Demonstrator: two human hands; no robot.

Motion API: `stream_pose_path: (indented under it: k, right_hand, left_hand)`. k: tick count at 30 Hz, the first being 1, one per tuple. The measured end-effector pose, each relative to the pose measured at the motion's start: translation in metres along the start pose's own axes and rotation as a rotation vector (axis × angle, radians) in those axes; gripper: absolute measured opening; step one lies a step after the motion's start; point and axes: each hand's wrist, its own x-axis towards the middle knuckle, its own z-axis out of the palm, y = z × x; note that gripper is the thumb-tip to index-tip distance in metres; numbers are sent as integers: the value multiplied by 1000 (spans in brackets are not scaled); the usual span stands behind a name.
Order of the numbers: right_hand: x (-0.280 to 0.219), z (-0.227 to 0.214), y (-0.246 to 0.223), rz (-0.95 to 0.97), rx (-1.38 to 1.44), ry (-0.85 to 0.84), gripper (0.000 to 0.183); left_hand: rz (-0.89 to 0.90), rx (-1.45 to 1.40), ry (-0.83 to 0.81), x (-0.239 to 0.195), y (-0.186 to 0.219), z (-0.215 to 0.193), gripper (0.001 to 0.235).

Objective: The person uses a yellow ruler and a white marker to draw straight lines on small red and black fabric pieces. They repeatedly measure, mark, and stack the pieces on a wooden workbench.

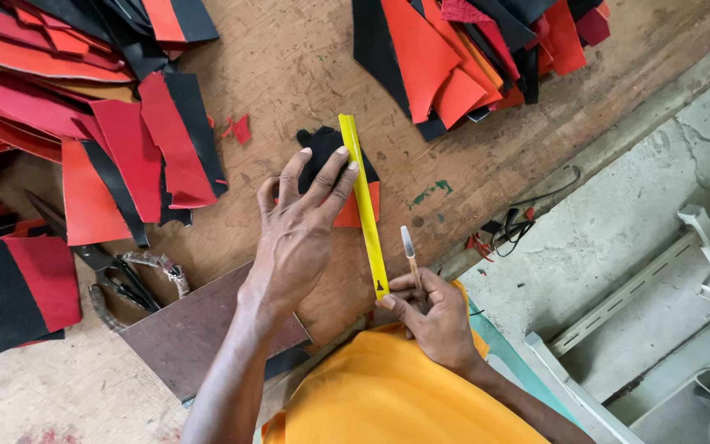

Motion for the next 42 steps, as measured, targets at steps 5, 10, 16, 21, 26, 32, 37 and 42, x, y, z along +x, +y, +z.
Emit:
stream_pose_path:
  k: [5, 10, 16, 21, 26, 32, 37, 42]
  right_hand:
    - [1, -5, -4, 11, 44, 2, 14]
    - [2, -6, -6, 36, 67, 24, 11]
    - [5, -11, -6, 35, 68, 45, 9]
    - [5, -13, -5, 25, 71, 30, 10]
    - [6, -11, -5, 56, 66, 50, 11]
    - [-2, -19, -13, 3, -22, 35, 20]
    - [9, -46, -36, -608, -21, 7, 43]
    - [43, -44, -58, -641, 30, -53, 34]
  left_hand:
    - [-10, 4, 11, -1, 2, 2, 63]
    - [-2, -11, 54, -1, 2, 6, 55]
    - [-20, 100, 10, -1, 2, 7, 61]
    - [-14, 33, 46, -1, 3, 8, 54]
    - [-3, 39, 62, -2, 3, 11, 53]
    - [9, 79, 76, -3, 3, 13, 54]
    - [-17, 32, 93, -4, 5, 17, 53]
    - [-62, -1, 105, -4, 14, 16, 66]
